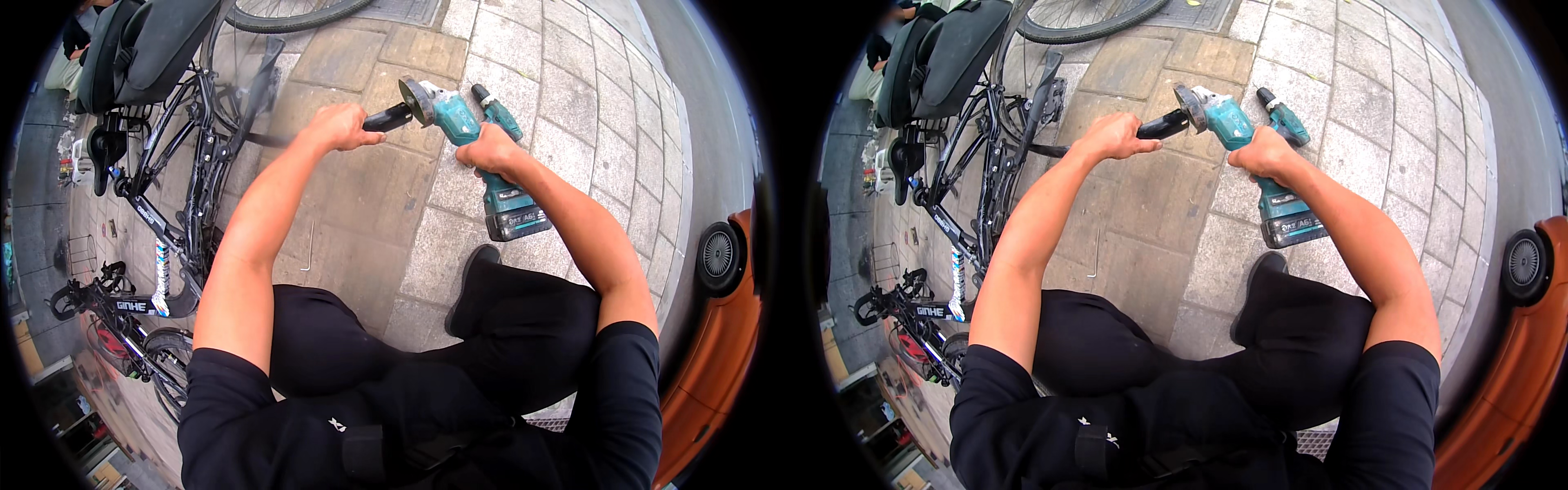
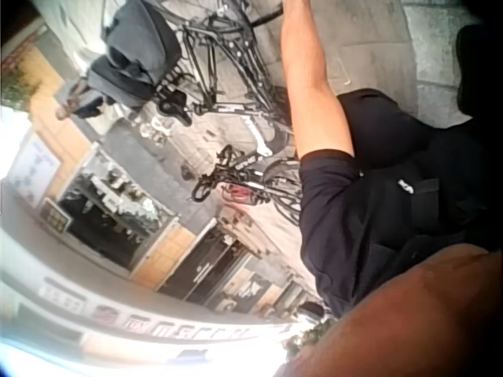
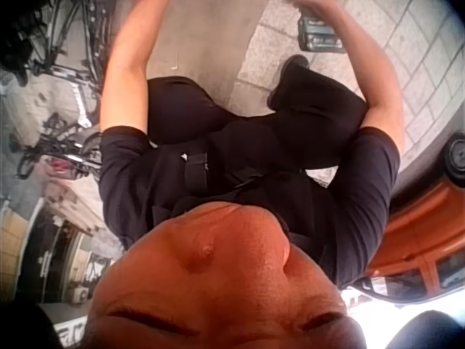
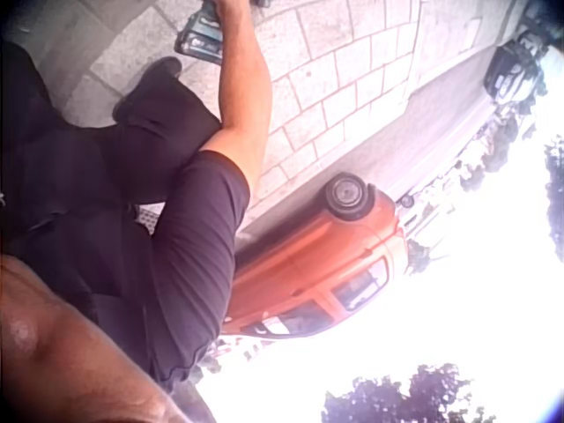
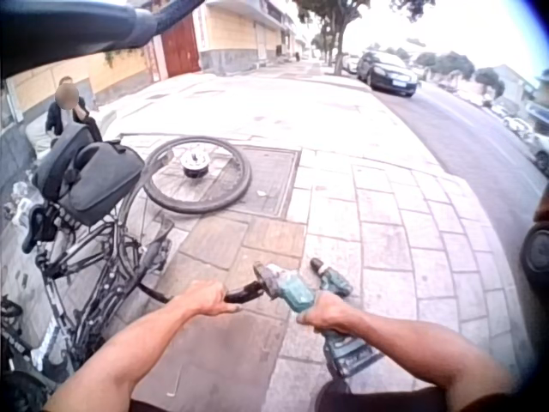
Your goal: The person removes a bicycle mudguard, measures it against the frame, and uses a cordless angle grinder to cut and trim the mudguard. After grinding, the person reattaches the modified mudguard to the bicycle frame.
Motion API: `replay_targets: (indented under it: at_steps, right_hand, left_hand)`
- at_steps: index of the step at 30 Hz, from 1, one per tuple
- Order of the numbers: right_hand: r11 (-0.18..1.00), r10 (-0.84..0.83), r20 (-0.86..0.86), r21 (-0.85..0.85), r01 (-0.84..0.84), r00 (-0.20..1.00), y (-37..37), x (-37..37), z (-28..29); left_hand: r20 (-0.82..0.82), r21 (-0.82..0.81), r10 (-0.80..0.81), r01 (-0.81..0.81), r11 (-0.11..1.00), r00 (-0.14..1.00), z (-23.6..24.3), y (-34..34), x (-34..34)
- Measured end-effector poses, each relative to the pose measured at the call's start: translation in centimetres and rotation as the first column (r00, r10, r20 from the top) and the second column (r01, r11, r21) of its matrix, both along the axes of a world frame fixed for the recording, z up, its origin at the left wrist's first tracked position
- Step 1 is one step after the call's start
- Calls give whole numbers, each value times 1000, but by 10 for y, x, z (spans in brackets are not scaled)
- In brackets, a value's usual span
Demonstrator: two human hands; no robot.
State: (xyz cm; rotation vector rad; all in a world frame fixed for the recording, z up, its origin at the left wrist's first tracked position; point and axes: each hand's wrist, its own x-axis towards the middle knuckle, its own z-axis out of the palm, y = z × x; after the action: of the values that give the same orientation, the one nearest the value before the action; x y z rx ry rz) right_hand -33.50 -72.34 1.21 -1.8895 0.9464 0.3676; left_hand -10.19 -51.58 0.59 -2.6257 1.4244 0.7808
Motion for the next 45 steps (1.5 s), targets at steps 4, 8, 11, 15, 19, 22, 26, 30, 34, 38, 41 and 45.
replay_targets:
  at_steps: [4,8,11,15,19,22,26,30,34,38,41,45]
  right_hand:
    - [998,41,9,-44,-41,999,-1,1,2]
    - [999,34,32,-33,-33,999,4,-3,10]
    - [1000,-4,4,18,4,1000,2,-5,-5]
    - [990,-56,-6,126,56,998,3,-12,-17]
    - [987,-79,-9,139,80,997,3,-11,-18]
    - [987,-83,21,140,80,996,7,-8,-5]
    - [984,-80,-8,158,80,997,8,-4,0]
    - [968,-158,-23,193,160,987,9,-9,-7]
    - [954,-191,-52,224,198,980,10,-9,-10]
    - [930,-214,-39,299,215,976,9,-11,-10]
    - [917,-241,-47,316,244,969,10,-10,-8]
    - [910,-247,-59,330,253,967,12,-11,-4]
  left_hand:
    - [3,-1,-11,11,1000,1000,-4,1,3]
    - [-7,-2,1,-1,1000,1000,-3,2,3]
    - [-4,-7,13,-13,1000,1000,1,-1,1]
    - [4,-14,7,-7,1000,1000,-4,-2,3]
    - [-11,-9,7,-7,1000,1000,-4,-5,3]
    - [-5,4,16,-16,1000,1000,-1,-3,2]
    - [-8,-8,22,-22,1000,1000,1,-5,2]
    - [10,5,19,-19,1000,1000,7,-9,-1]
    - [13,17,21,-21,1000,1000,10,-10,-1]
    - [15,2,18,-18,1000,1000,10,-9,-2]
    - [24,-10,19,-19,1000,1000,11,-9,-2]
    - [27,-7,23,-23,1000,999,10,-10,-2]
